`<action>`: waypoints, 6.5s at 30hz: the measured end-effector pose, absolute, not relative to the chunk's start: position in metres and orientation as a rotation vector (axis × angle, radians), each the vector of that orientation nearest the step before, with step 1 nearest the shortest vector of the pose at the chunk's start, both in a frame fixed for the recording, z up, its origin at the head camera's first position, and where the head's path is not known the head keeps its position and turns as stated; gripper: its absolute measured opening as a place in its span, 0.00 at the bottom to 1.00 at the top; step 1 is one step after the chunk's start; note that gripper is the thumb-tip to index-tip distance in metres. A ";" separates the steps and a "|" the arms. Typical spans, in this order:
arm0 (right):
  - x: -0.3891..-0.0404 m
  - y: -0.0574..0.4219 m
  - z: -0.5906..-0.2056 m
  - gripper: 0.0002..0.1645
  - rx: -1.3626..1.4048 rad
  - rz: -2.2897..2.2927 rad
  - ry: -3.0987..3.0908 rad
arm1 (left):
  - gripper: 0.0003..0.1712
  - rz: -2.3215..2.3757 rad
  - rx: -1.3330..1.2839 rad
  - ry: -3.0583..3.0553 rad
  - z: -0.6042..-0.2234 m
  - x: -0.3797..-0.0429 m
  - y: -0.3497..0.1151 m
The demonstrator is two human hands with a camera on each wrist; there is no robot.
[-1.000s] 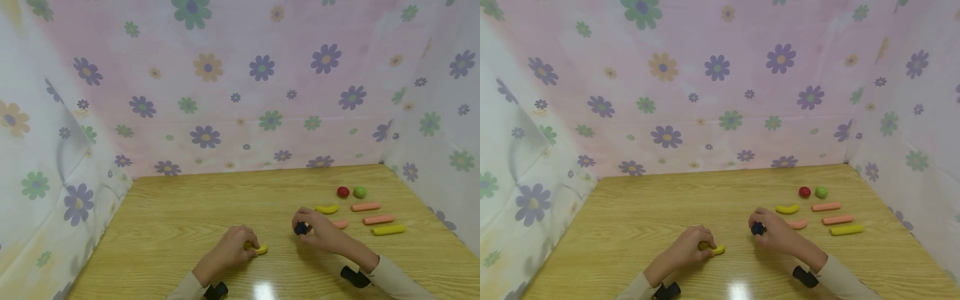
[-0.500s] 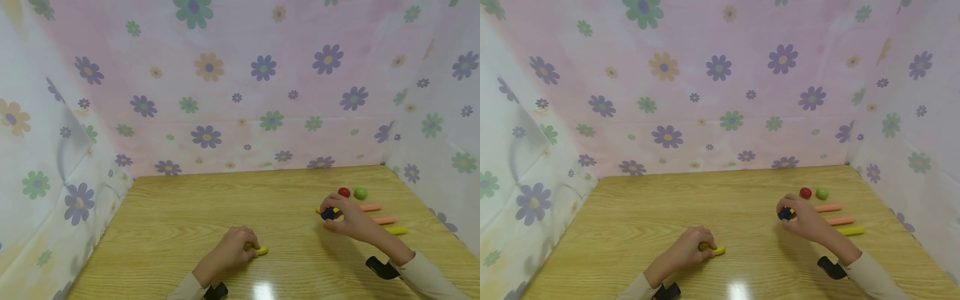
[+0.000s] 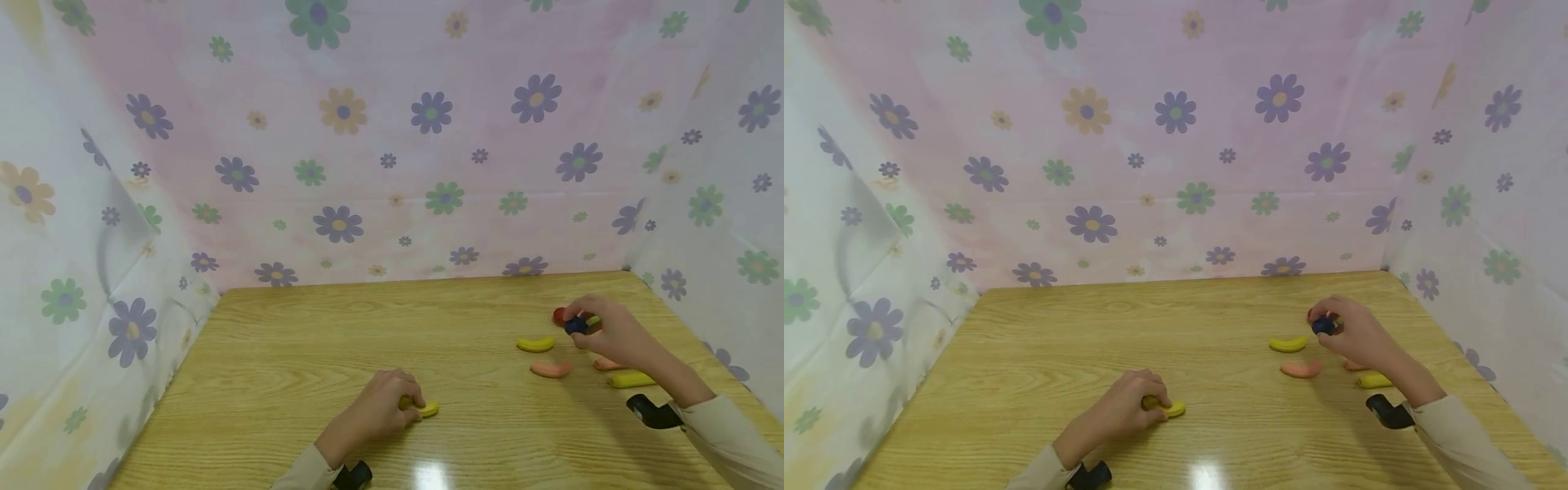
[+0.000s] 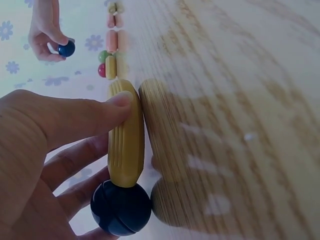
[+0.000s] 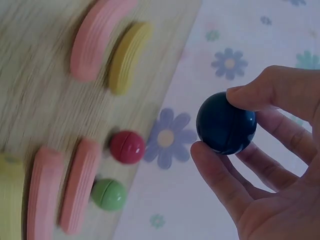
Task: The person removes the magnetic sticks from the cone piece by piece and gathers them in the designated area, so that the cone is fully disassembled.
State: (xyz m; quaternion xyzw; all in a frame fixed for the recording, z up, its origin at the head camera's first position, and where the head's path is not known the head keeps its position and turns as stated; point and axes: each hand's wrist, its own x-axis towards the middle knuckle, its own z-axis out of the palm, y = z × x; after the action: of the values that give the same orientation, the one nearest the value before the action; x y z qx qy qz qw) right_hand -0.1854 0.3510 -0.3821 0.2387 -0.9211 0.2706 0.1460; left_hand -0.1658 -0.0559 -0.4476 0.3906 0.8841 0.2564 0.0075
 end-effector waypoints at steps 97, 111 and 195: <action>-0.234 0.461 -0.413 0.17 0.294 0.693 -2.987 | 0.14 0.906 1.186 2.658 -0.445 -0.174 -0.088; -0.225 0.448 -0.403 0.16 0.365 0.641 -2.951 | 0.12 0.959 1.205 2.656 -0.444 -0.171 -0.088; -0.138 0.336 -0.434 0.25 1.039 0.842 -2.844 | 0.15 1.530 0.842 2.392 -0.432 -0.262 0.064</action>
State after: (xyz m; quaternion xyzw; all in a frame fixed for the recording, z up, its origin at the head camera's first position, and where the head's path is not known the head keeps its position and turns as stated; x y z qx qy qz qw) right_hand -0.1382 0.3359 -0.4342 0.3306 -0.9050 0.2677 -0.0007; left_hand -0.2624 0.0641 -0.4318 0.2830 0.8045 0.5144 0.0901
